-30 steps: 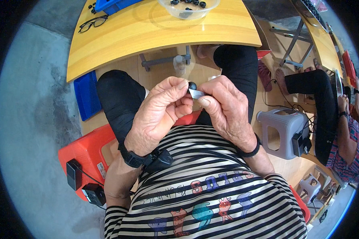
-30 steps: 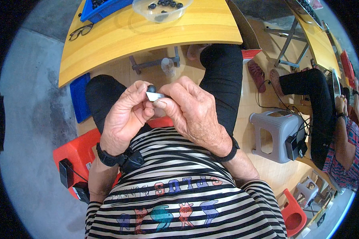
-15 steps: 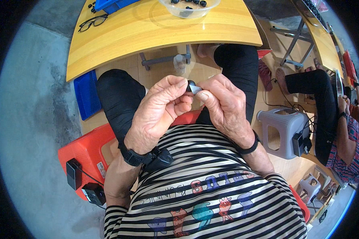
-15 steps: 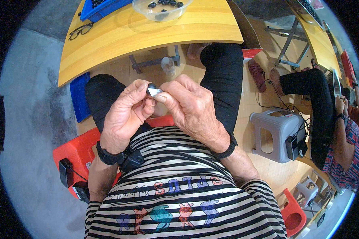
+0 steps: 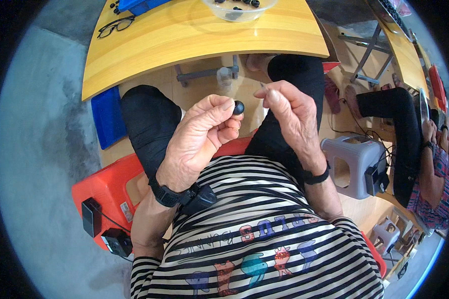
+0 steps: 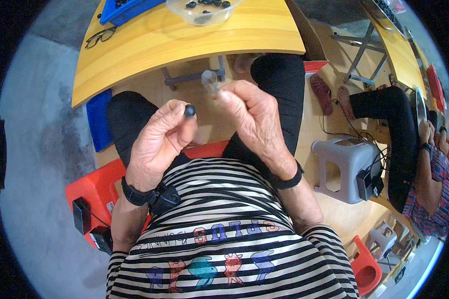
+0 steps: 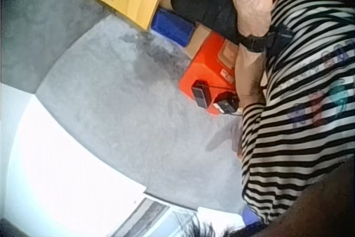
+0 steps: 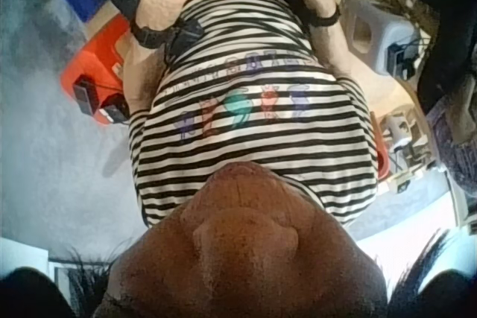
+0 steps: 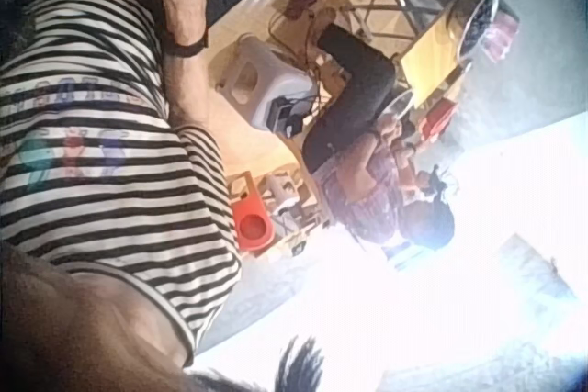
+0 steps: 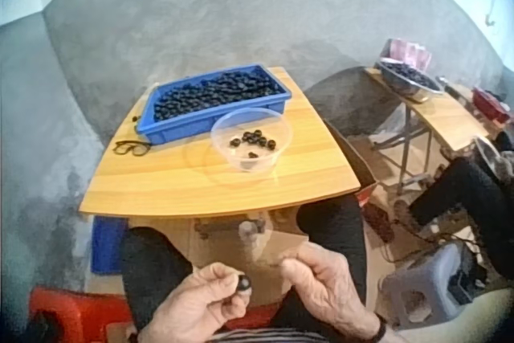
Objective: Trimming excess material from small black rubber spheres using a small blade.
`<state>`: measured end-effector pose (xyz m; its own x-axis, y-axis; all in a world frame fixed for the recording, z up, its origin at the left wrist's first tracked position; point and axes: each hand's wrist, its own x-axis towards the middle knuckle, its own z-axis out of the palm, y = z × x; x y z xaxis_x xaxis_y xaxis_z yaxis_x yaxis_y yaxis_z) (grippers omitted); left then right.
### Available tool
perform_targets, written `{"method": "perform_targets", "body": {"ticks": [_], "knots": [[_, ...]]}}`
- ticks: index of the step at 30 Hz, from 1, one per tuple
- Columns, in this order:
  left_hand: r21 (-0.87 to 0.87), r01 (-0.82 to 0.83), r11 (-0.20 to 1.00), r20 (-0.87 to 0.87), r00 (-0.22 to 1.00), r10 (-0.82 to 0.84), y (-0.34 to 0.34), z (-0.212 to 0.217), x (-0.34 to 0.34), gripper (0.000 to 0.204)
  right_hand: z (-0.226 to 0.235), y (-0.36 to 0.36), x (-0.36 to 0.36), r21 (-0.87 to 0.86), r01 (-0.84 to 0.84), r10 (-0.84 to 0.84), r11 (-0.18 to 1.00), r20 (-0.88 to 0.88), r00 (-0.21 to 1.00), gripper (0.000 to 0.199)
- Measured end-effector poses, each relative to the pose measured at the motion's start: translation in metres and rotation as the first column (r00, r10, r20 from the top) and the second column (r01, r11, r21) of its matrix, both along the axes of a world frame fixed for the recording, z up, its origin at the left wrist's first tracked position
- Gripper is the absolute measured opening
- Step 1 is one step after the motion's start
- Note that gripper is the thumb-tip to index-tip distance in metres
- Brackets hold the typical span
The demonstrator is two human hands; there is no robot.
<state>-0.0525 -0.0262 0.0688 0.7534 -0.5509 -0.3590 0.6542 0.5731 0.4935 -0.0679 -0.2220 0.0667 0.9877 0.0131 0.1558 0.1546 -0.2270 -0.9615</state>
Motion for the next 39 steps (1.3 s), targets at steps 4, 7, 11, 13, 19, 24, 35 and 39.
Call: {"method": "perform_targets", "body": {"ticks": [4, 7, 11, 13, 19, 24, 35, 39], "knots": [[0.001, 0.002, 1.0, -0.016, 1.0, -0.002, -0.003, 0.004, 0.0, 0.009, 0.005, 0.013, -0.004, 0.093, -0.093, 0.079, 0.991, 0.143, 0.987, 0.029], [0.001, -0.005, 1.0, 0.013, 1.0, 0.005, -0.003, 0.003, -0.001, 0.009, 0.009, 0.022, -0.001, 0.107, -0.089, 0.074, 0.99, 0.14, 0.987, 0.024], [-0.011, 0.027, 1.0, 0.04, 0.999, -0.027, -0.001, -0.003, 0.0, 0.009, 0.004, 0.023, 0.003, 0.224, -0.128, 0.112, 0.966, 0.083, 0.99, 0.014], [-0.016, 0.053, 0.998, 0.023, 0.998, -0.053, 0.001, -0.008, 0.0, 0.009, 0.006, 0.024, 0.003, 0.372, -0.146, 0.169, 0.917, -0.029, 0.985, 0.008], [-0.018, 0.022, 1.0, -0.021, 1.0, -0.022, 0.004, -0.01, 0.0, 0.01, 0.004, 0.029, 0.004, 0.34, -0.134, 0.166, 0.931, -0.066, 0.984, 0.009], [-0.055, 0.007, 0.998, -0.016, 1.0, -0.008, 0.005, -0.005, 0.003, 0.009, 0.014, 0.033, 0.005, 0.458, -0.111, 0.205, 0.882, -0.159, 0.966, 0.011], [-0.029, -0.026, 0.999, 0.086, 0.996, 0.029, -0.004, 0.017, 0.003, 0.008, 0.025, 0.025, 0.002, 0.235, -0.122, 0.117, 0.964, 0.035, 0.992, 0.018], [-0.038, -0.043, 0.998, 0.104, 0.994, 0.047, -0.007, 0.02, 0.003, 0.007, 0.037, 0.024, 0.006, 0.329, -0.143, 0.151, 0.934, 0.002, 0.989, 0.01]]}}
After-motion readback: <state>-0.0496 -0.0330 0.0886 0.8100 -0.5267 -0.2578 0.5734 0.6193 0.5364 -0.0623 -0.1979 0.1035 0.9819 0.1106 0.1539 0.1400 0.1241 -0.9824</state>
